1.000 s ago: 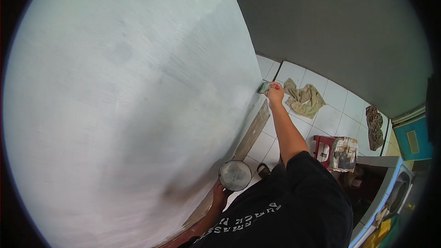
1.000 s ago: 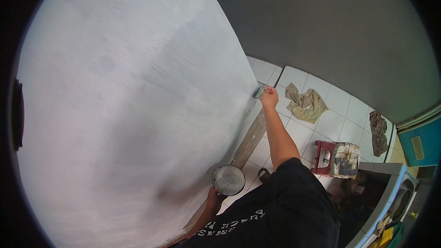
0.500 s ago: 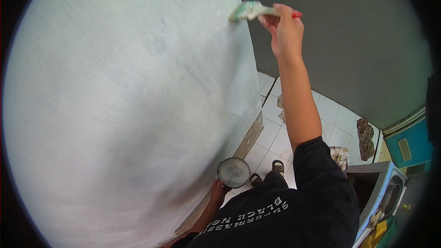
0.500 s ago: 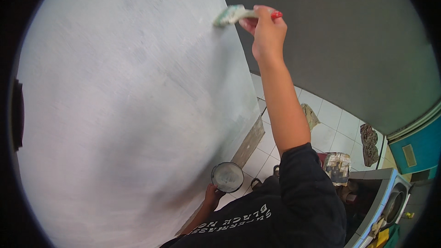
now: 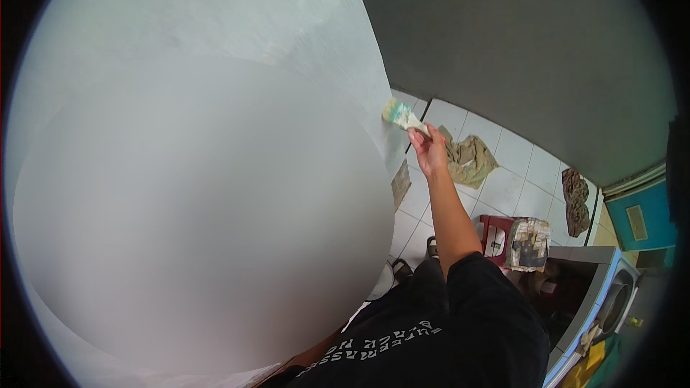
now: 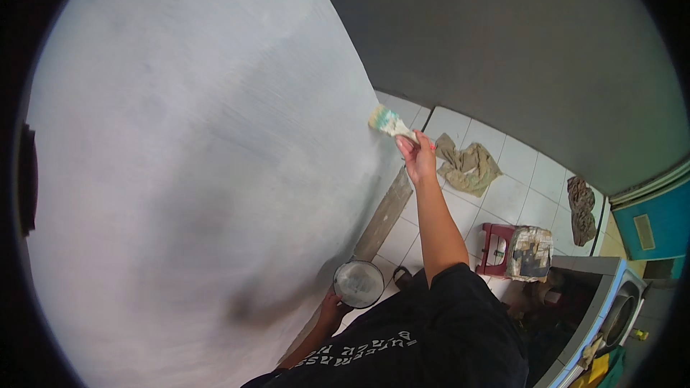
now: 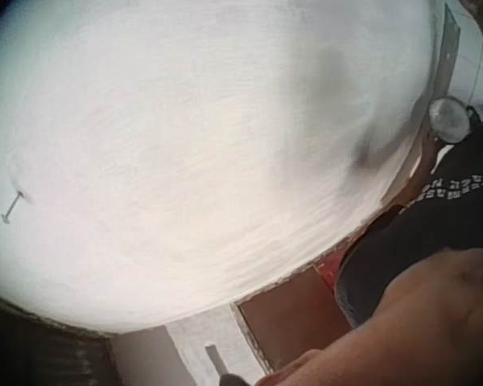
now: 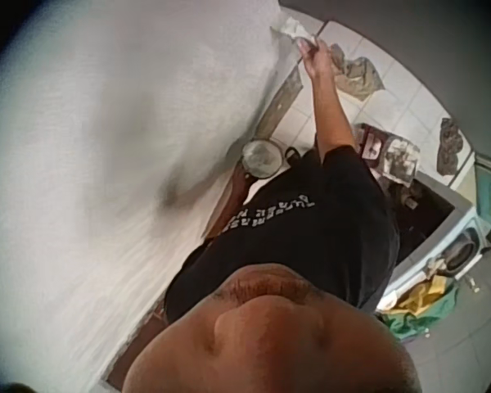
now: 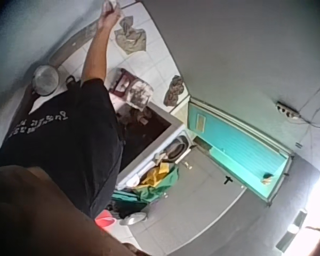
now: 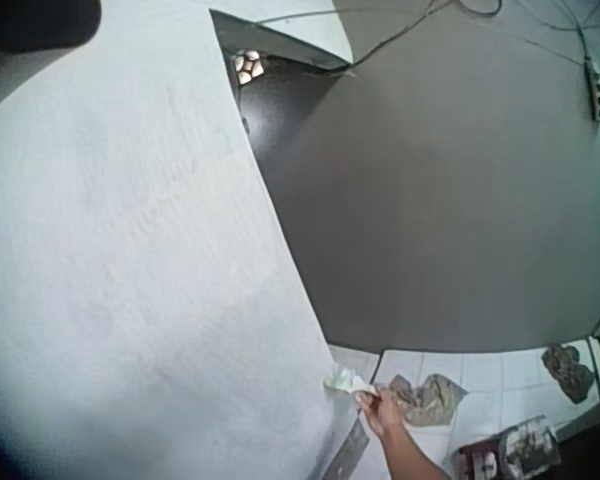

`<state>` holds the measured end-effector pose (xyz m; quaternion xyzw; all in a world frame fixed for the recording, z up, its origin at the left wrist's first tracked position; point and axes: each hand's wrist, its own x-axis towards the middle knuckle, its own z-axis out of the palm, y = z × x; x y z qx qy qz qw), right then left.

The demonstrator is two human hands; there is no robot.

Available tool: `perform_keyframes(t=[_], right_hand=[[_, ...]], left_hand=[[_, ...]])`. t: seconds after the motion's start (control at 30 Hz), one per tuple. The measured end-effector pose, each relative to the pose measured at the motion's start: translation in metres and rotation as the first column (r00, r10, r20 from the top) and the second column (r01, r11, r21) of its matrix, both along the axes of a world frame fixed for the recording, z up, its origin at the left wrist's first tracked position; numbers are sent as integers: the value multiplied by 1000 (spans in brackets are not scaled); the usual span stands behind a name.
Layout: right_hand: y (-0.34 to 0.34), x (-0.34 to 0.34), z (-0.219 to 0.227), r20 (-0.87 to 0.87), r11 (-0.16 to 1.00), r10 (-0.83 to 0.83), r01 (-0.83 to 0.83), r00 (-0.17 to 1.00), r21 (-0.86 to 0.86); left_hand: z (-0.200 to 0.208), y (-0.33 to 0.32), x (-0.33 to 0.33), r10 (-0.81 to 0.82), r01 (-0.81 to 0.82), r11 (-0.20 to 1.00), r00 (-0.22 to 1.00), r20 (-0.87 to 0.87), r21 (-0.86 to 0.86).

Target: The person paints a wall using a brush, frequently dipping the brush into a container of white paint.

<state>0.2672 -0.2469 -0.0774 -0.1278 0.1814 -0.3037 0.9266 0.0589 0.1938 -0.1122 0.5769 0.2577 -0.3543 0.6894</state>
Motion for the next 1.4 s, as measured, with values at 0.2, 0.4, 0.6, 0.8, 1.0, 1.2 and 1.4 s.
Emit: perform_keyframes(t=[0.2, 0.4, 0.6, 0.8, 1.0, 1.2, 1.4], right_hand=[[-9, -19, -141, -201, 996, 82, -76, 976, 42], [7, -9, -192, -501, 995, 0, -50, 866, -86], [22, 15, -152, -651, 901, -147, -171, 745, -399], [15, -26, -42, -344, 945, -172, 56, 923, -323], [55, -142, 26, -364, 952, -153, 38, 919, -303], [80, -241, 47, -433, 973, -95, -9, 897, -232], [92, -279, 119, -386, 855, -128, -96, 914, -510]], left_hand=[[8, -2, 6, -10, 11, 994, 1000, -9, 106], [3, 4, 7, -54, 55, 995, 998, -13, 78], [14, -6, 9, -17, 13, 997, 999, 51, 77], [19, -5, 3, 22, -22, 1000, 998, 56, 7], [23, -14, 4, -10, 11, 1000, 993, 118, -10], [25, -48, 17, 22, 18, 975, 984, 175, -222], [67, -97, 9, 43, 47, 948, 961, 273, -314]])
